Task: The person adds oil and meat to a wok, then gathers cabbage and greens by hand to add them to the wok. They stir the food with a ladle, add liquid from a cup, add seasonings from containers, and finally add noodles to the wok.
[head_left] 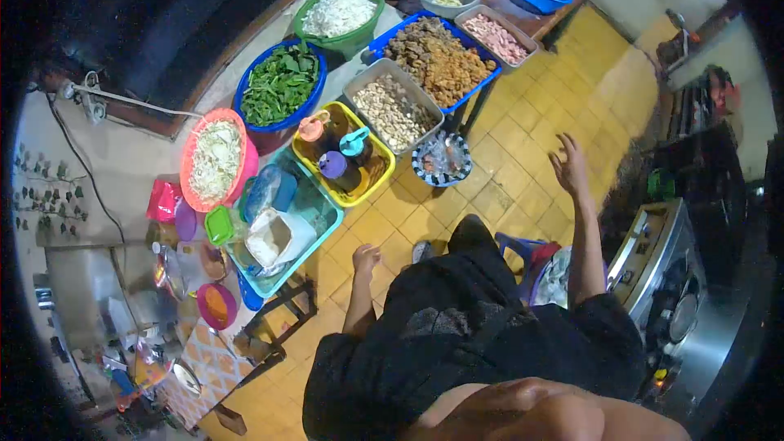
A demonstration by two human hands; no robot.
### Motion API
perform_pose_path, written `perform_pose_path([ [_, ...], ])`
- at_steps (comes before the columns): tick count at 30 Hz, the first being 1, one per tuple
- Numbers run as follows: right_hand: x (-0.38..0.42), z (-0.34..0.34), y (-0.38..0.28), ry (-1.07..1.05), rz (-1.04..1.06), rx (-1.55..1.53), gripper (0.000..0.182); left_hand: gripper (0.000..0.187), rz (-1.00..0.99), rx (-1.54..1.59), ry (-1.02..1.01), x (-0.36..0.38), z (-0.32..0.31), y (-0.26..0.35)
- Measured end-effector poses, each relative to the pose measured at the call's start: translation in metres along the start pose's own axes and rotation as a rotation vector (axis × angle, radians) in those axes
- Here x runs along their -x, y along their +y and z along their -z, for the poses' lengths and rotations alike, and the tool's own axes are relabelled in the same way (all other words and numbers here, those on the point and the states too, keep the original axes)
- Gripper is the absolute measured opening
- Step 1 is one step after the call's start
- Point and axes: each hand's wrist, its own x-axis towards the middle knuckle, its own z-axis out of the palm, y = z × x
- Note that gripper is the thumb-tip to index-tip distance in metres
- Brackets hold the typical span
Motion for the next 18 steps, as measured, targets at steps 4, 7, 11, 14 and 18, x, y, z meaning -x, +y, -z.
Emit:
perform_pose_path([
  [4, -0.168, -0.059, -0.041, -0.208, 0.194, -0.07, 0.044, 0.022, 0.029, -0.452, 0.252, 0.0, 0.062, -0.074],
  [7, -0.245, -0.106, -0.051, -0.332, 0.281, -0.218, 0.045, 0.016, 0.138, 0.17, 0.369, 0.043, 0.07, -0.126],
  [11, -0.275, -0.188, -0.067, -0.42, 0.677, -0.204, 0.045, 0.021, 0.314, 0.564, 0.688, 0.079, -0.045, -0.103],
  [14, -0.255, -0.204, -0.129, -0.772, 0.779, -0.314, 0.048, 0.026, 0.23, 0.681, 0.528, 0.062, -0.118, -0.065],
  [18, -0.218, -0.254, -0.176, -1.057, 0.796, 0.024, 0.065, 0.026, -0.206, 0.518, 0.154, 0.071, -0.231, 0.067],
])
